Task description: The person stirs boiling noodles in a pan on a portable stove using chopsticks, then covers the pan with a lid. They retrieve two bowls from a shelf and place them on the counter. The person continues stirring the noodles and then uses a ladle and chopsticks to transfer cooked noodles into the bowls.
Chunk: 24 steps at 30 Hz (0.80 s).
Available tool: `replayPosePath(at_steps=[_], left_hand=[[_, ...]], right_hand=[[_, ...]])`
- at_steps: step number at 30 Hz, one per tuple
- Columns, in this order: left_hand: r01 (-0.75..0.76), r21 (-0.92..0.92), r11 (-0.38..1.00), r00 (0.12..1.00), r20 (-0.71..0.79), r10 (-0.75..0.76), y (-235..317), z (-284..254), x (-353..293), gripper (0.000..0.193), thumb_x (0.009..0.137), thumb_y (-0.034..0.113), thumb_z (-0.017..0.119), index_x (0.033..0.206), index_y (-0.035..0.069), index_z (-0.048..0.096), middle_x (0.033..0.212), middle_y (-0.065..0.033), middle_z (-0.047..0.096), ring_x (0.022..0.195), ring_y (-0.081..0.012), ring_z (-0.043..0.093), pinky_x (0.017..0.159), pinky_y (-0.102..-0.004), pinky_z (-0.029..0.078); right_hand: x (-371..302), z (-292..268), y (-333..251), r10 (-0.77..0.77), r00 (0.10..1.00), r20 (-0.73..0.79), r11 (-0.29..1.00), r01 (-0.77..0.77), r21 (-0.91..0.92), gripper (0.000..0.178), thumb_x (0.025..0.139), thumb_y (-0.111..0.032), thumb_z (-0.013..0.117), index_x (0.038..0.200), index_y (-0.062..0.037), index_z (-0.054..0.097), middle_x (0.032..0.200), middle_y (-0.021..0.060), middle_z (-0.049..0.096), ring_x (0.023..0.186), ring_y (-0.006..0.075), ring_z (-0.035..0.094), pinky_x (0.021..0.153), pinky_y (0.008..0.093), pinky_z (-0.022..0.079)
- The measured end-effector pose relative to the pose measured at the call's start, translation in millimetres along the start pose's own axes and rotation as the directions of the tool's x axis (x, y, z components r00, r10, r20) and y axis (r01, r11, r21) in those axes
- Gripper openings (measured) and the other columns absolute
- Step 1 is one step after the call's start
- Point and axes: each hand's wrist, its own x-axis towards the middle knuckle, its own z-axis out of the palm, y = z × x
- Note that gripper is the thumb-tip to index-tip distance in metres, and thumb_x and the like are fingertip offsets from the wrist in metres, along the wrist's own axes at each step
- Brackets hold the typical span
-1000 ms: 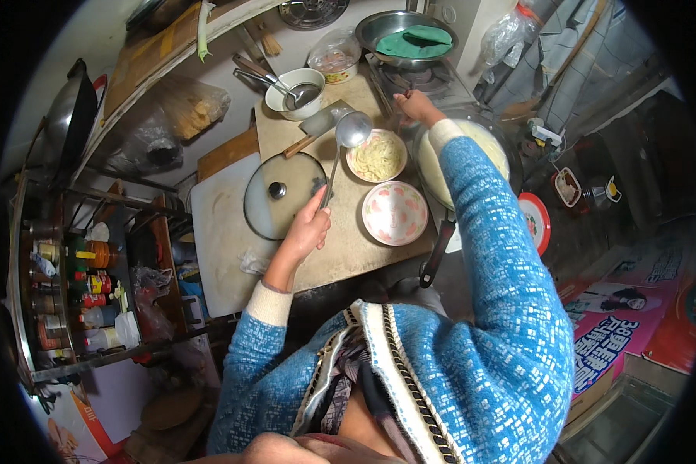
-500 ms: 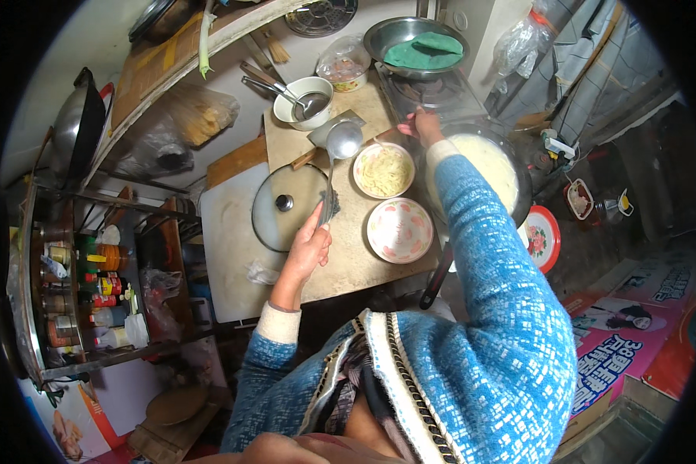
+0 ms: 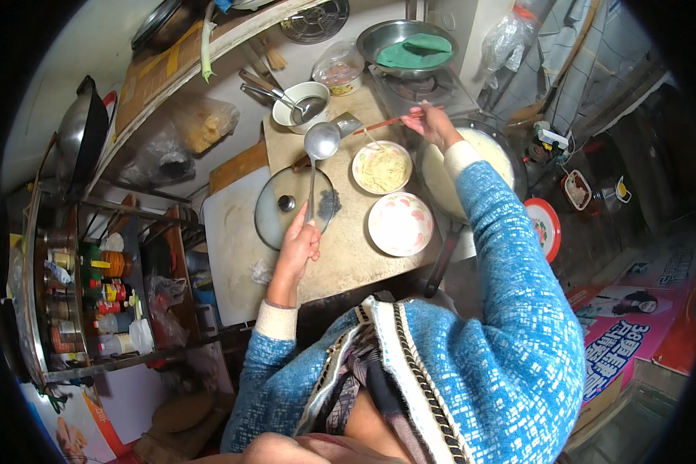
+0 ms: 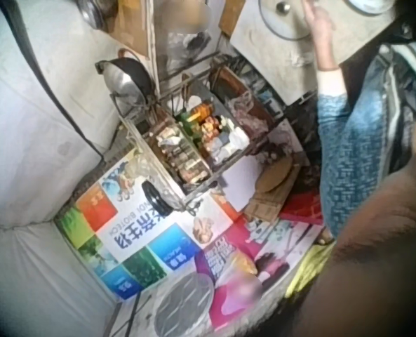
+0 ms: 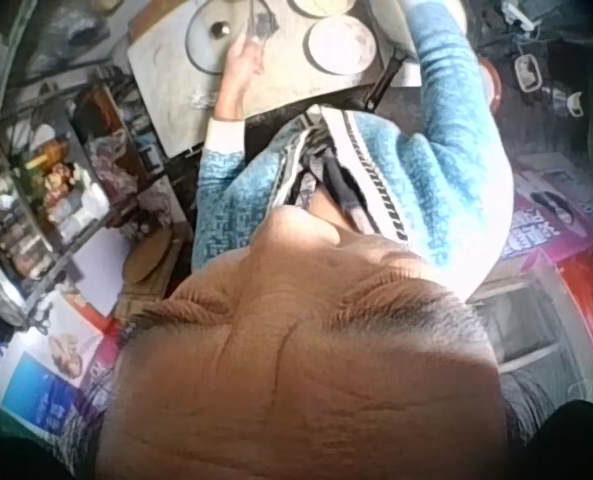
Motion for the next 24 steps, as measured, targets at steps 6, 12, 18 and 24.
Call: replayPosePath(at_steps=[6, 12, 18, 24], left_hand=[[0.005, 0.005, 1.000, 0.999, 0.046, -0.005, -4.0, -3.1, -3.2, 0.059, 0.101, 0.016, 0.042, 0.156, 0.017, 0.022, 0.069, 0.0032, 0.042, 0.049, -0.0052, 0.033, 0.045, -0.0243, 0.038], [0.012, 0.041, 0.999, 0.995, 0.095, -0.016, -3.0, 0.9, -5.6, 0.059, 0.101, 0.017, 0.042, 0.156, 0.016, 0.020, 0.070, 0.0035, 0.042, 0.049, -0.0049, 0.032, 0.045, -0.0235, 0.037], [-0.005, 0.240, 0.971, 0.992, 0.124, -0.025, 4.6, 16.3, -4.7, 0.060, 0.101, 0.018, 0.044, 0.156, 0.015, 0.021, 0.070, 0.0026, 0.043, 0.049, -0.0054, 0.036, 0.043, -0.0239, 0.037], [-0.032, 0.283, 0.959, 0.955, 0.292, -0.054, 16.4, 54.1, -4.7, 0.058, 0.102, 0.021, 0.044, 0.155, 0.015, 0.023, 0.068, 0.0041, 0.043, 0.048, -0.0047, 0.036, 0.042, -0.0232, 0.037]], right_hand=[[-37.0, -2.1, -17.7, -0.064, 0.998, -0.015, 0.997, 0.063, -0.054, 0.042, 0.107, -0.029, 0.033, 0.103, 0.0076, 0.052, 0.097, 0.0254, 0.063, 0.089, 0.0357, 0.069, 0.076, 0.0377, 0.063], [-77.3, 13.7, -16.7, -0.200, 0.975, 0.098, 0.939, 0.219, -0.264, 0.043, 0.104, -0.038, 0.044, 0.098, 0.0028, 0.057, 0.084, 0.0176, 0.068, 0.071, 0.0265, 0.071, 0.066, 0.0333, 0.062], [-118.7, 7.2, -41.8, -0.493, 0.846, 0.201, 0.585, 0.494, -0.644, 0.039, 0.097, -0.036, 0.061, 0.084, -0.0003, 0.068, 0.069, 0.0036, 0.064, 0.058, 0.0116, 0.062, 0.056, 0.0264, 0.051], [-188.7, -96.7, -104.9, -0.465, 0.885, 0.026, 0.537, 0.306, -0.786, 0.033, 0.098, -0.031, 0.056, 0.094, -0.0006, 0.066, 0.070, 0.0025, 0.064, 0.055, 0.0117, 0.060, 0.053, 0.0255, 0.050]])
